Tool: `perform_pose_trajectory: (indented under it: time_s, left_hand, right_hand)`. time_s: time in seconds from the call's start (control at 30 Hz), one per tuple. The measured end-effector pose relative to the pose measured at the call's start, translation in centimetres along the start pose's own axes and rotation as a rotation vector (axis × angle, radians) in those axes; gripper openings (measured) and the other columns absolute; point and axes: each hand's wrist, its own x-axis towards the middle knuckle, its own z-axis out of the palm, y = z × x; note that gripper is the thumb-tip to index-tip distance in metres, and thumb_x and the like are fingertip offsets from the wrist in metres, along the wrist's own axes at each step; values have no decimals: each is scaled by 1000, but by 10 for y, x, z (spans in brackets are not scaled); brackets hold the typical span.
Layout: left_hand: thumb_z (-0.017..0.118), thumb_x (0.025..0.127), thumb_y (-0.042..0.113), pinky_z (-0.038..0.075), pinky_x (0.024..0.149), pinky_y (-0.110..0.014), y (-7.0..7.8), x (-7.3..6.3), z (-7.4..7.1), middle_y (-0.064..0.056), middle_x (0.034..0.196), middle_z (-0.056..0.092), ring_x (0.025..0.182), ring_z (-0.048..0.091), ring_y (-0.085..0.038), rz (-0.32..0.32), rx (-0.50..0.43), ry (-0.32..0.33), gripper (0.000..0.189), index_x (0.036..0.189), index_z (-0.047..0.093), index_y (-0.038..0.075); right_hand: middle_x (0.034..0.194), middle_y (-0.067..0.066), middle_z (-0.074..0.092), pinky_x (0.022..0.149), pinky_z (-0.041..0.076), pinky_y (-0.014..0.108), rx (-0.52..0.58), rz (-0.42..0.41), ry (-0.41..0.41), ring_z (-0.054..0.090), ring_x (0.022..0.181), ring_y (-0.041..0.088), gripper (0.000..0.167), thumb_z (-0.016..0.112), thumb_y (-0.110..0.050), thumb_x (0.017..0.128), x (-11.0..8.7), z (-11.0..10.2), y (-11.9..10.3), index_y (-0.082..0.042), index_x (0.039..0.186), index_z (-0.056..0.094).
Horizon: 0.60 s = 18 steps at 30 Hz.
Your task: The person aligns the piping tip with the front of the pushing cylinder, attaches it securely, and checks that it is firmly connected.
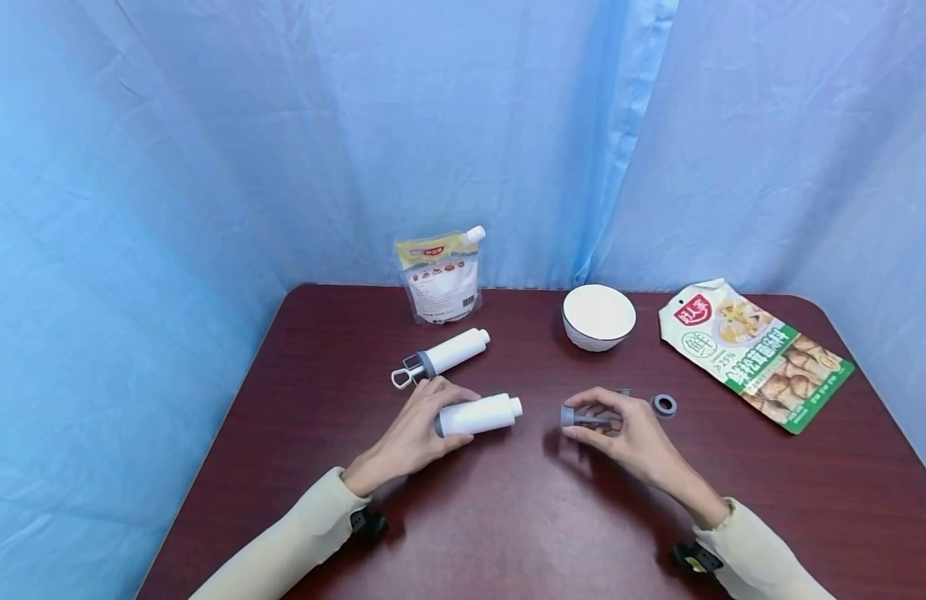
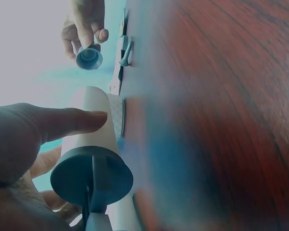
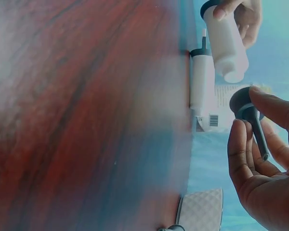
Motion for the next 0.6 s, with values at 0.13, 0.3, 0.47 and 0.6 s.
perform_pose_trajectory:
  time_s: [0.13, 0.3, 0.47, 0.6]
  left_hand:
    - [88, 84, 16, 40, 93, -34, 5, 1, 1, 0, 116, 66, 106, 51, -17, 27, -25, -22, 47, 127, 71, 16]
    - [88, 84, 18, 41, 94, -32, 8, 2, 3, 1, 117, 64, 107, 50, -15, 37, -38, -53, 48, 129, 70, 19]
    - [88, 84, 18, 42, 96, -32, 9, 5, 5, 2, 118, 64, 110, 50, -15, 66, -47, -75, 50, 131, 69, 20]
    - [87, 86, 19, 42, 98, -34, 12, 7, 8, 4, 119, 64, 112, 50, -14, 76, -59, -106, 50, 132, 69, 20]
  right_hand:
    - [97, -2, 78, 73, 61, 23, 28, 9, 0, 75, 84, 5, 28, 86, -20, 86, -1, 2, -3, -22, 111, 74]
    - [99, -2, 78, 74, 61, 25, 54, 22, -11, 75, 86, 6, 28, 85, -22, 87, -2, 3, -7, -22, 112, 73]
    - [101, -2, 77, 76, 61, 25, 69, 27, -22, 74, 87, 7, 28, 85, -22, 88, -3, 6, -9, -22, 113, 73]
    - [104, -1, 77, 77, 61, 24, 80, 29, -32, 73, 87, 7, 29, 85, -22, 88, -5, 8, -10, -22, 114, 73]
